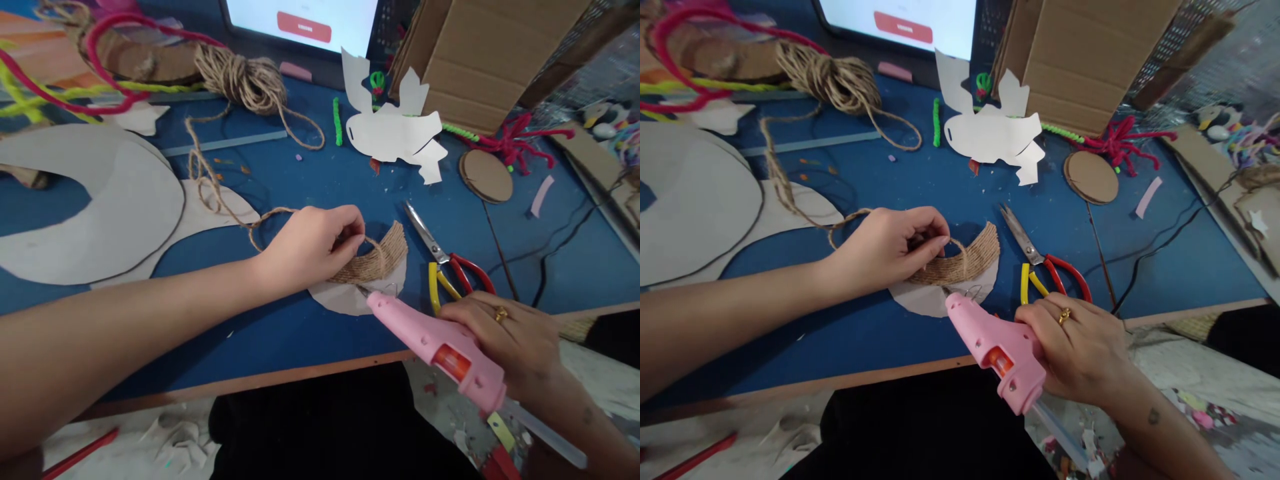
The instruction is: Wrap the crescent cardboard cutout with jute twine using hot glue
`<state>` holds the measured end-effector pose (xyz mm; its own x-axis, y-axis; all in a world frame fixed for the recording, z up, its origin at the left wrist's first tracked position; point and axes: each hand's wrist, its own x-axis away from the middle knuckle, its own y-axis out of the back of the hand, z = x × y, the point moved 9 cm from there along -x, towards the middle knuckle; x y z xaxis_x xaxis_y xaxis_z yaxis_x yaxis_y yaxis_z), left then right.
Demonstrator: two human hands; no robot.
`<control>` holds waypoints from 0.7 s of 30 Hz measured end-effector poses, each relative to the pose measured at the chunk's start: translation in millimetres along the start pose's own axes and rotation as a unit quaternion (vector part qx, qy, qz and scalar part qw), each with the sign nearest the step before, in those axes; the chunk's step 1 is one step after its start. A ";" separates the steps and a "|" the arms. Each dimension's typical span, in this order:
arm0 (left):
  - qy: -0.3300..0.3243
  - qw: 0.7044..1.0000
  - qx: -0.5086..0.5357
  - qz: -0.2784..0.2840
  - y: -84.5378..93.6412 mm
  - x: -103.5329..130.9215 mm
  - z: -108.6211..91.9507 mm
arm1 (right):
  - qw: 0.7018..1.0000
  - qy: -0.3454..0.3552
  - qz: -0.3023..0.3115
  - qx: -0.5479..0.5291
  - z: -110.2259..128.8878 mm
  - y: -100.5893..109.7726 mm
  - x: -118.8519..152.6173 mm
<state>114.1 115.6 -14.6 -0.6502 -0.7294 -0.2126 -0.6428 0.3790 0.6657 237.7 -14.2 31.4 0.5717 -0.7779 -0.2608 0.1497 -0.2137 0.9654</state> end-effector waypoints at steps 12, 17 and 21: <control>-0.004 1.000 -0.003 0.000 -0.8 0.3 1.3 | 1.000 -0.008 0.010 -0.009 0.1 -2.4 -8.9; -0.003 1.000 0.001 0.000 -0.6 0.2 0.4 | 0.999 -0.039 0.024 -0.015 -9.0 -1.7 -0.4; 0.004 1.000 0.005 0.006 -1.0 0.7 0.7 | 0.999 -0.038 0.016 0.000 -13.2 1.8 6.9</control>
<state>114.0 115.1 -15.9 -0.6541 -0.7297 -0.1990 -0.6391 0.3926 0.6614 252.5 -12.2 31.4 0.5124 -0.8273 -0.2303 0.1336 -0.1882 0.9730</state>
